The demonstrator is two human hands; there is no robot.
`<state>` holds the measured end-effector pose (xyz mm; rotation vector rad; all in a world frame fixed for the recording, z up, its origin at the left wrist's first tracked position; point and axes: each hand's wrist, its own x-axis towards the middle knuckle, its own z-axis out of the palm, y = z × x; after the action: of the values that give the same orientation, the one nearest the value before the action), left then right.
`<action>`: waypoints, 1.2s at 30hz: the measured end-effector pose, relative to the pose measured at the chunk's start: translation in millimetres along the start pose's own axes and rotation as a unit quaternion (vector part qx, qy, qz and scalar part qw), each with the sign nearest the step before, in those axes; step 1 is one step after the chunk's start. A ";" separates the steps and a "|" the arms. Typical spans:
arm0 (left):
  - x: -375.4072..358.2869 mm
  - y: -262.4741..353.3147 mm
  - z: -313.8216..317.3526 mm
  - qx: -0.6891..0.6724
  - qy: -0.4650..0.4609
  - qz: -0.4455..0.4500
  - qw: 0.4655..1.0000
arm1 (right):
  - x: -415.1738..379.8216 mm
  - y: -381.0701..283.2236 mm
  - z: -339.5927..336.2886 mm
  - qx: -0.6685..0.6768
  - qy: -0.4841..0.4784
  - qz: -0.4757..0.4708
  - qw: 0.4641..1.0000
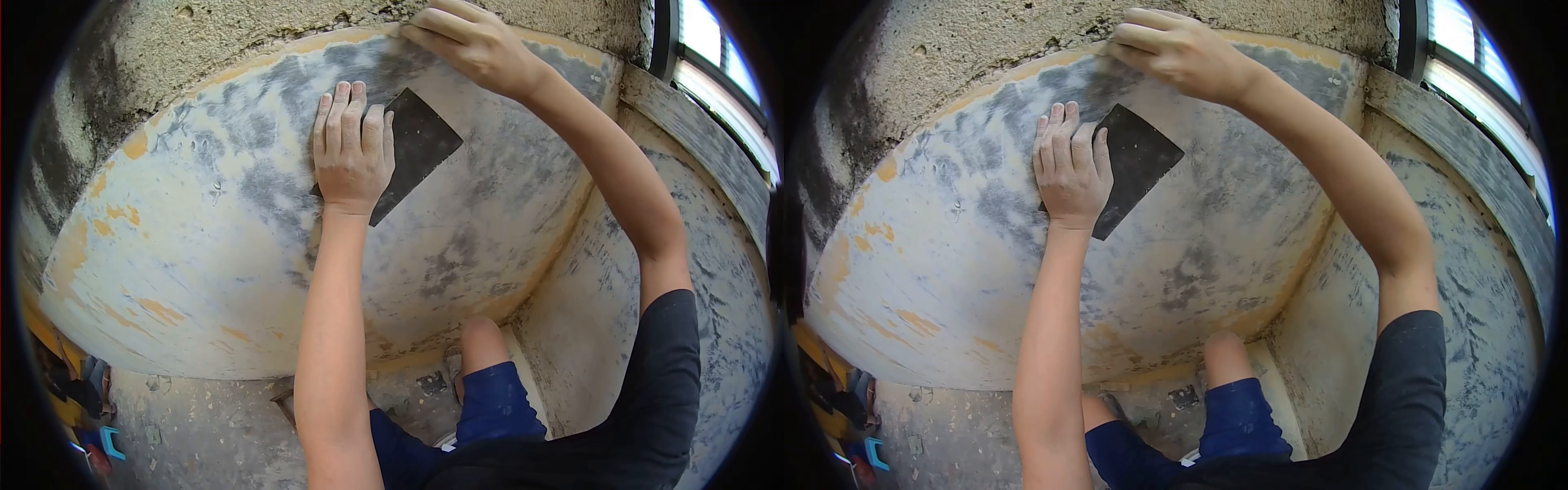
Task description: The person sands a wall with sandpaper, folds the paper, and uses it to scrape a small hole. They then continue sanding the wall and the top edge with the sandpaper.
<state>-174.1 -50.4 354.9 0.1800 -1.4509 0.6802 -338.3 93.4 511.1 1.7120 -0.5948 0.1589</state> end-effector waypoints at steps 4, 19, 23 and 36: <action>-0.9 -0.9 1.8 0.003 0.005 0.002 1.000 | 4.7 0.8 -0.6 0.034 0.016 -0.024 0.999; -1.3 -1.0 2.0 -0.004 0.006 -0.002 1.000 | -17.8 4.7 -17.8 -0.017 -0.011 -0.017 1.000; -1.1 -0.4 1.6 -0.008 0.007 -0.004 1.000 | -4.0 5.9 -6.7 -0.001 -0.014 -0.007 1.000; 0.0 -0.4 0.6 0.001 0.008 -0.001 1.000 | 10.6 3.4 4.5 0.018 -0.010 -0.025 0.999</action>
<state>-174.4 -51.1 355.1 0.1771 -1.4350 0.6802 -331.8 85.6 517.5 1.7634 -0.5672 0.1171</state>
